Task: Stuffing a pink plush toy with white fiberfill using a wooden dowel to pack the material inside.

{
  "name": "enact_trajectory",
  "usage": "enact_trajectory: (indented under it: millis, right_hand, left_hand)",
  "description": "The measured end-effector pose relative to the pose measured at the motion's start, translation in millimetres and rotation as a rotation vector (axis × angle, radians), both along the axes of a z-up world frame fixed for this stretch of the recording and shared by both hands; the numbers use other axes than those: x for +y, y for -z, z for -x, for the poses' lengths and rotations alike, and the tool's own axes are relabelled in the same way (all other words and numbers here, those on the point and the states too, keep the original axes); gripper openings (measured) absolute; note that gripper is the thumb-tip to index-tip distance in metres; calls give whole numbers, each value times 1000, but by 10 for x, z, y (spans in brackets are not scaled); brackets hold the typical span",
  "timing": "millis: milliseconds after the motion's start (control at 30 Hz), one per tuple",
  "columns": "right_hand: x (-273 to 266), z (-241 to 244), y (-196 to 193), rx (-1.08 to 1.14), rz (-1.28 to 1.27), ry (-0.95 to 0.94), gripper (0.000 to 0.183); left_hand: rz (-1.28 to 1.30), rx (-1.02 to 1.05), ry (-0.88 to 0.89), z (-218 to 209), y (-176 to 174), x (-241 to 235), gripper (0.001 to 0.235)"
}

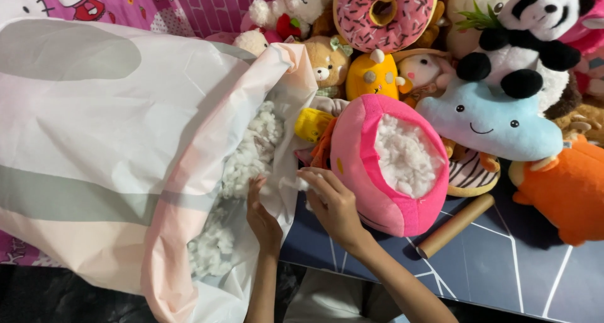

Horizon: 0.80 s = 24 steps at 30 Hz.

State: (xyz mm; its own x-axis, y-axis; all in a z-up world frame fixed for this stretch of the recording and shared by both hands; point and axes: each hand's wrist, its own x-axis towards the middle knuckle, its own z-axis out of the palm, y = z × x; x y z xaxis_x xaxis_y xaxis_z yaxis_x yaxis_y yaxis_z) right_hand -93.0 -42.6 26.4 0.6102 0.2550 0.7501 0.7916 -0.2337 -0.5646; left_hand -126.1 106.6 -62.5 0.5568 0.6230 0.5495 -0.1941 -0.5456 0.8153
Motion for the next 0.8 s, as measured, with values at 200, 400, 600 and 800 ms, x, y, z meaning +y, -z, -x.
enact_trajectory:
  millis: [200,400,600,800]
  right_hand:
    - [-922,-126,-400,-127,-90,228,25]
    - [-1412,-481,-595,-247,16,456,40]
    - [-1322,-899,-330,-163,223,391,41]
    - [-1322,-677,-522,-159,371,221,62]
  left_hand:
    - [-454,-156,-136,-22,-34,-76,84]
    - [-224,-354,153,-378,-534,-594,68]
    - [-190,-309,502,-879,-950,-1029,58]
    - [-199,-301,571,-1020,-866,-1136,69]
